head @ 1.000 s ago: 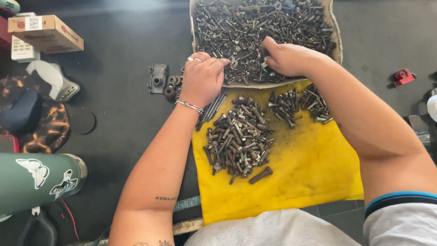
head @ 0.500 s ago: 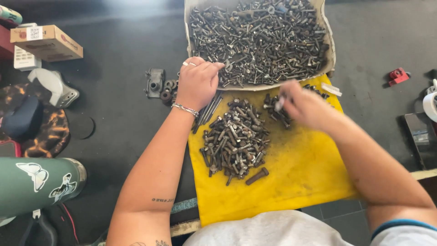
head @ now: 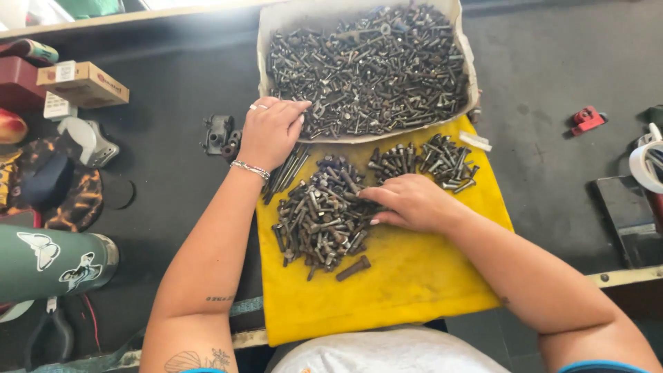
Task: Sorting through a large container of various screws, bolts, and small metal parts on a workbench.
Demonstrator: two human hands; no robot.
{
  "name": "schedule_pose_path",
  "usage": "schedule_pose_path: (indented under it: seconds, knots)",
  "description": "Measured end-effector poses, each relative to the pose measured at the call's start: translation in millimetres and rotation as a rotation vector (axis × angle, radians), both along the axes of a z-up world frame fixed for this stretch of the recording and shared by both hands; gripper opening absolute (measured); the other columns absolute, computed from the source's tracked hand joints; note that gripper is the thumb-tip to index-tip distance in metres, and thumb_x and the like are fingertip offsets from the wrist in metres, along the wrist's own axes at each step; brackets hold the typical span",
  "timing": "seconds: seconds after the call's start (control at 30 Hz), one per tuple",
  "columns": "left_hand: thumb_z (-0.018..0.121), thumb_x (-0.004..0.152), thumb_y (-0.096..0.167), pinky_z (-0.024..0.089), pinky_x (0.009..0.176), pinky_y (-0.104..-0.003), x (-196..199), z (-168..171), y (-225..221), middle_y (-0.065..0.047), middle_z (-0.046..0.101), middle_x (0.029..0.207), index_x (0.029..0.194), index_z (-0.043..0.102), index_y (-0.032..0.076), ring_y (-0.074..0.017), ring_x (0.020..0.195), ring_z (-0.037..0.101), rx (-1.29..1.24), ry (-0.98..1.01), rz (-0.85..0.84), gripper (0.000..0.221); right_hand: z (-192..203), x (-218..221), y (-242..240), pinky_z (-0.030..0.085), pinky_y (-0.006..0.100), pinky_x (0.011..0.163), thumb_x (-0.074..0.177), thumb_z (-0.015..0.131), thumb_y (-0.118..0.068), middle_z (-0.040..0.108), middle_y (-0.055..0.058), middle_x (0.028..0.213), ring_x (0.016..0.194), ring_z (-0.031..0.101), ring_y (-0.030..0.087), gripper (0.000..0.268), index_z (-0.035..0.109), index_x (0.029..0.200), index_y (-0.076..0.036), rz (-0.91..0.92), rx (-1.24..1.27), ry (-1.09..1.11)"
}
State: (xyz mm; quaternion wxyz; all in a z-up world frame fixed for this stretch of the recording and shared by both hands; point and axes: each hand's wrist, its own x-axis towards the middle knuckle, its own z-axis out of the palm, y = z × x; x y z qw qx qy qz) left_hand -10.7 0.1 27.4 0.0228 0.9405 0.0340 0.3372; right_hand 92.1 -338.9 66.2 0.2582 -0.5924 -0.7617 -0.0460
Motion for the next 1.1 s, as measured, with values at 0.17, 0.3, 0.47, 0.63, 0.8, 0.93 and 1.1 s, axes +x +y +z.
schedule_pose_path:
  seconds: [0.17,0.3,0.47,0.63,0.8,0.93,1.1]
  knots:
    - [0.066,0.098,0.038,0.055,0.092,-0.043,23.5,43.8,-24.2,-0.001,0.07,0.119,0.128,0.07,0.024,-0.0283,0.109,0.069,-0.073,0.293,0.057,0.033,0.7,10.1,-0.2,0.058,0.043,0.063,0.1,0.059,-0.045,0.062,0.008,0.07,0.071,0.068,0.028,0.046,0.065,0.126,-0.008,0.018,0.0,0.061]
    - [0.074,0.089,0.044,0.059,0.087,-0.043,74.4,31.5,-31.5,0.001,0.07,0.112,0.118,0.074,0.027,-0.0275,0.109,0.068,-0.024,0.513,0.159,0.033,-1.5,10.6,0.9,0.057,0.043,0.057,0.098,0.062,-0.042,0.061,0.007,0.066,0.065,0.068,0.027,0.044,0.065,0.125,-0.008,-0.007,0.018,0.08]
    - [0.081,0.084,0.042,0.058,0.091,-0.044,83.6,40.2,-27.5,-0.004,0.066,0.115,0.124,0.071,0.025,-0.0299,0.111,0.068,-0.125,0.602,0.193,0.044,2.8,17.2,-0.8,0.056,0.047,0.056,0.098,0.064,-0.038,0.06,0.008,0.065,0.063,0.066,0.031,0.041,0.066,0.124,-0.006,-0.001,0.054,0.106]
    - [0.088,0.079,0.039,0.055,0.1,-0.044,69.1,16.5,-7.7,-0.006,0.064,0.117,0.129,0.068,0.024,-0.0293,0.117,0.067,-0.153,0.635,0.219,0.056,0.8,18.6,0.0,0.056,0.047,0.058,0.099,0.064,-0.037,0.059,0.009,0.065,0.065,0.067,0.032,0.038,0.067,0.124,-0.008,-0.009,0.084,0.105]
    - [0.078,0.089,0.02,0.054,0.101,-0.043,55.3,1.3,-5.3,-0.009,0.068,0.11,0.127,0.066,0.019,-0.0309,0.114,0.067,-0.15,0.495,0.026,0.04,-3.1,13.8,1.1,0.057,0.048,0.058,0.097,0.067,-0.035,0.063,0.011,0.067,0.067,0.069,0.033,0.037,0.068,0.121,-0.006,-0.017,0.077,0.089]
    - [0.076,0.092,0.024,0.053,0.101,-0.04,23.0,34.0,-8.9,-0.005,0.068,0.111,0.129,0.063,0.02,-0.0261,0.114,0.067,-0.163,0.358,0.025,0.039,-8.9,28.2,-2.3,0.058,0.05,0.062,0.097,0.067,-0.036,0.068,0.012,0.074,0.074,0.071,0.035,0.038,0.068,0.122,-0.008,-0.026,0.057,0.106]
    - [0.075,0.094,0.025,0.053,0.094,-0.044,-42.7,89.6,9.5,-0.007,0.073,0.125,0.128,0.071,0.015,-0.0279,0.116,0.065,-0.24,0.247,0.101,0.035,-6.7,29.0,-4.9,0.056,0.045,0.077,0.1,0.062,-0.034,0.077,0.01,0.101,0.087,0.074,0.033,0.036,0.065,0.129,-0.012,-0.141,-0.222,0.07]
